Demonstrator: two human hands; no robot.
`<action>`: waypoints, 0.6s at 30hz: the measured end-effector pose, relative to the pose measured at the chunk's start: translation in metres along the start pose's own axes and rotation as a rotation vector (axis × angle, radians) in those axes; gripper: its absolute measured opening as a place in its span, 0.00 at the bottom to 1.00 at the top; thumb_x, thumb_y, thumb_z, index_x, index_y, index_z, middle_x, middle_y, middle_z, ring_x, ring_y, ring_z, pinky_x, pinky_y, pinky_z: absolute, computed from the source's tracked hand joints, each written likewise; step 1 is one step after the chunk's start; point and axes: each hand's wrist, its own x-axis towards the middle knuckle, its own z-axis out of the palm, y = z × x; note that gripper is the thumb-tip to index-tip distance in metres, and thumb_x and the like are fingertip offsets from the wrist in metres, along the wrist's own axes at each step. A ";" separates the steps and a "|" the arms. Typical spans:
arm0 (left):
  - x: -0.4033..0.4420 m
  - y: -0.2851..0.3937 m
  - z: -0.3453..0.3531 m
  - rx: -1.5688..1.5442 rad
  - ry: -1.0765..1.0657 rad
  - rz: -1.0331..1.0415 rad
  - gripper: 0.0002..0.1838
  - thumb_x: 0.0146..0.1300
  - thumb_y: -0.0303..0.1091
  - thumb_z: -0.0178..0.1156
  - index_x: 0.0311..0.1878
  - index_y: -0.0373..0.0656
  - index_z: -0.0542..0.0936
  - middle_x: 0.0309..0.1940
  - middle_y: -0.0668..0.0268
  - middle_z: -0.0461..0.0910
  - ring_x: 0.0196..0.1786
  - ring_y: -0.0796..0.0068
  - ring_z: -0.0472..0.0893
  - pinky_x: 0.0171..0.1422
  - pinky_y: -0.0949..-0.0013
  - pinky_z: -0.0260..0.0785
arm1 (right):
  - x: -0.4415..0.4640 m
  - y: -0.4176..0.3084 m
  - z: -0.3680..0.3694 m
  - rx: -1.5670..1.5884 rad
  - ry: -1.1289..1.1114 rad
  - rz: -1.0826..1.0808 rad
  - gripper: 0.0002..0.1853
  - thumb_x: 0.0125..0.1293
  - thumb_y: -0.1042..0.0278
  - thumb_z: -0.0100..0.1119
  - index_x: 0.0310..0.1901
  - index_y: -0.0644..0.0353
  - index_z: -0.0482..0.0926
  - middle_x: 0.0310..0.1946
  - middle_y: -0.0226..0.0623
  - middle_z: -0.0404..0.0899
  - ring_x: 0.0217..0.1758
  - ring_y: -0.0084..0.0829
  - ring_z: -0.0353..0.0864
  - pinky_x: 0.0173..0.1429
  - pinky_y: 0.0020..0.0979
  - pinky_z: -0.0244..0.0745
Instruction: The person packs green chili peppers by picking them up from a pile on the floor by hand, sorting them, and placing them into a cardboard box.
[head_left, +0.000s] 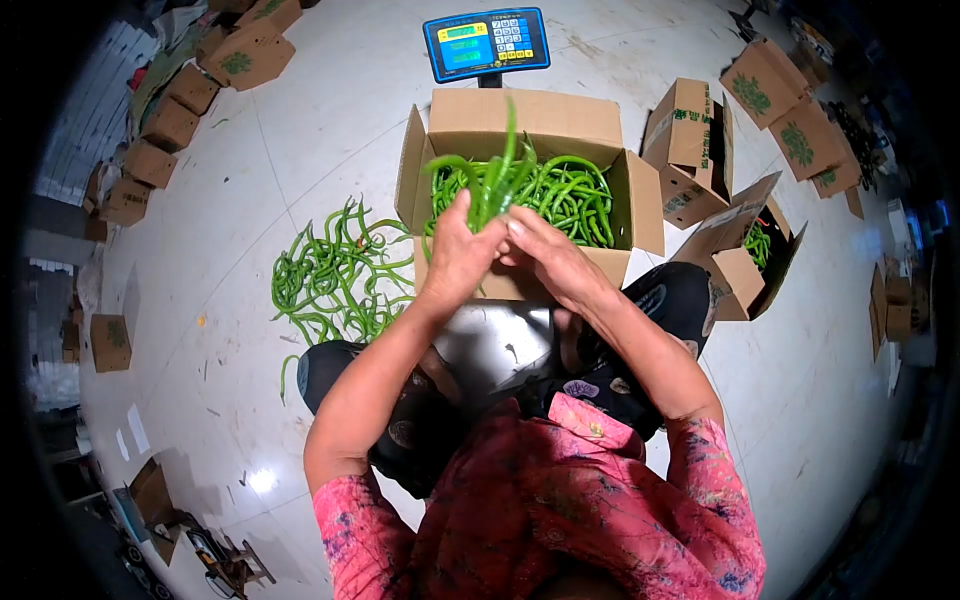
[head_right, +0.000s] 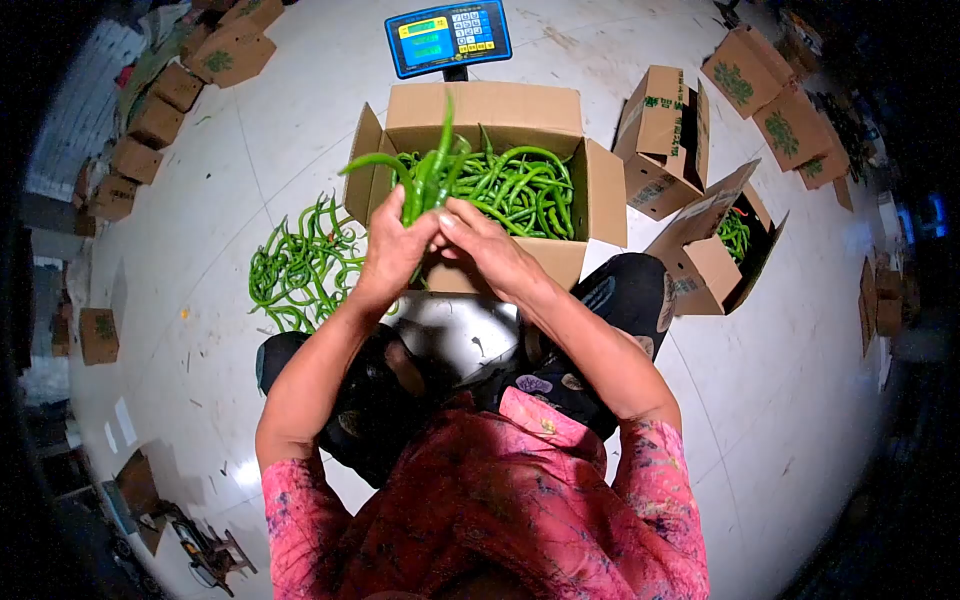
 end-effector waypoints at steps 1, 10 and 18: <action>0.002 0.003 -0.003 -0.059 0.003 -0.009 0.11 0.62 0.33 0.60 0.43 0.39 0.73 0.30 0.65 0.78 0.28 0.81 0.77 0.28 0.75 0.72 | -0.003 -0.004 0.002 -0.064 -0.008 -0.005 0.26 0.73 0.55 0.52 0.66 0.60 0.65 0.56 0.33 0.74 0.55 0.21 0.72 0.57 0.26 0.67; 0.020 0.005 -0.010 0.018 0.056 -0.043 0.12 0.61 0.33 0.61 0.44 0.38 0.73 0.31 0.66 0.78 0.29 0.81 0.76 0.29 0.75 0.68 | -0.019 -0.036 -0.013 -0.360 0.199 -0.145 0.12 0.71 0.65 0.55 0.50 0.61 0.79 0.41 0.31 0.82 0.43 0.20 0.79 0.48 0.24 0.73; 0.068 -0.061 -0.004 0.657 0.251 0.474 0.34 0.52 0.38 0.68 0.62 0.37 0.69 0.54 0.47 0.74 0.58 0.50 0.73 0.64 0.54 0.64 | -0.080 -0.111 0.004 -0.343 0.532 -0.734 0.16 0.70 0.62 0.54 0.52 0.66 0.76 0.41 0.38 0.77 0.41 0.22 0.74 0.45 0.22 0.70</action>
